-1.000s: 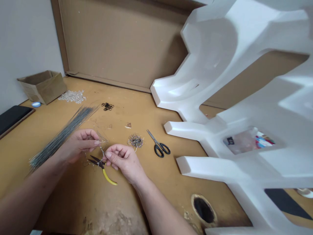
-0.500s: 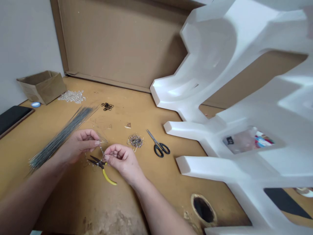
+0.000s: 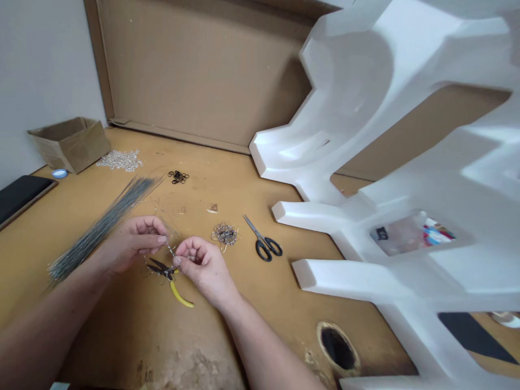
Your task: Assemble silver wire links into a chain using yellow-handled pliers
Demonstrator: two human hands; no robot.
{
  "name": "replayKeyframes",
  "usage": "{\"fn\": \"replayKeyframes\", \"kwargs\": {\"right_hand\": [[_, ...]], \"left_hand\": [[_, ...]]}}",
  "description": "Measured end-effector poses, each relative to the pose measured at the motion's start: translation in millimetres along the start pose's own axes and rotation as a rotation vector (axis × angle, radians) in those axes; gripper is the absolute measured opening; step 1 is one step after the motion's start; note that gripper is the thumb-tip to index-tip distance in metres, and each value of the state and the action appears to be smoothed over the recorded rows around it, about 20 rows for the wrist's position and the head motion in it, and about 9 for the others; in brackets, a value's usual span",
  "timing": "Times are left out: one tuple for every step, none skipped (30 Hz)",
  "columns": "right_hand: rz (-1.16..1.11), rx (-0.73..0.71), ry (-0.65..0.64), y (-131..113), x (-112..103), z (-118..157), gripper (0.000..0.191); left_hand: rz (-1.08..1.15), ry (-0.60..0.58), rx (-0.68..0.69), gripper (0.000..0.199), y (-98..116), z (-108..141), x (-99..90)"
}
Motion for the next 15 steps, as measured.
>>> {"fn": "replayKeyframes", "kwargs": {"right_hand": [[-0.008, -0.003, -0.007, 0.4, -0.5, -0.2, 0.024], [-0.023, -0.006, -0.016, 0.7, -0.9, -0.4, 0.023], [-0.042, -0.007, -0.027, 0.9, -1.1, -0.5, 0.023], [-0.065, -0.006, -0.034, 1.1, -1.1, -0.7, 0.023], [-0.087, -0.002, -0.036, 1.5, -1.2, -0.9, 0.023], [-0.109, 0.003, -0.031, 2.0, -1.3, -1.2, 0.023], [-0.127, 0.013, -0.023, 2.7, -1.3, -1.6, 0.024], [-0.142, 0.025, -0.015, 3.7, -1.1, -2.2, 0.025], [-0.157, 0.037, -0.010, 4.8, -0.9, -2.9, 0.027], [-0.171, 0.050, -0.010, 6.0, -0.5, -3.6, 0.029], [-0.180, 0.061, -0.016, 7.1, 0.1, -4.2, 0.030], [-0.184, 0.070, -0.024, 8.0, 0.8, -4.6, 0.031], [-0.184, 0.077, -0.033, 8.6, 1.4, -4.9, 0.031], [-0.180, 0.081, -0.041, 8.9, 1.9, -4.9, 0.030], [-0.174, 0.082, -0.047, 8.8, 2.2, -4.6, 0.029]], "left_hand": [[0.003, -0.003, -0.004, 0.016, 0.0, 0.2, 0.1], [0.003, -0.005, -0.006, 0.017, 0.0, 0.3, 0.3], [-0.001, -0.008, -0.008, 0.017, 0.1, 0.5, 0.5], [-0.003, -0.010, -0.008, 0.017, 0.2, 0.7, 0.7], [-0.005, -0.012, -0.009, 0.017, 0.3, 0.9, 0.9], [-0.006, -0.016, -0.012, 0.018, 0.3, 1.0, 1.3], [-0.005, -0.020, -0.017, 0.018, 0.3, 1.2, 1.6], [-0.002, -0.025, -0.021, 0.019, 0.2, 1.3, 2.0], [0.003, -0.031, -0.024, 0.019, 0.1, 1.4, 2.3], [0.008, -0.037, -0.027, 0.019, -0.1, 1.4, 2.5], [0.013, -0.042, -0.028, 0.019, -0.4, 1.4, 2.6], [0.017, -0.046, -0.026, 0.019, -0.7, 1.4, 2.6], [0.019, -0.051, -0.025, 0.018, -1.1, 1.4, 2.4], [0.018, -0.056, -0.023, 0.018, -1.5, 1.3, 2.2], [0.014, -0.061, -0.022, 0.018, -2.0, 1.3, 1.9]]}}
Point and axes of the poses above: each hand's wrist, its own z-axis away from the middle knuckle, its own x-axis out of the palm, y = z × x, the point moved 2 cm from there along -z, towards the middle knuckle, and after that the axes turned 8 degrees about z, right-handed, at the moved point
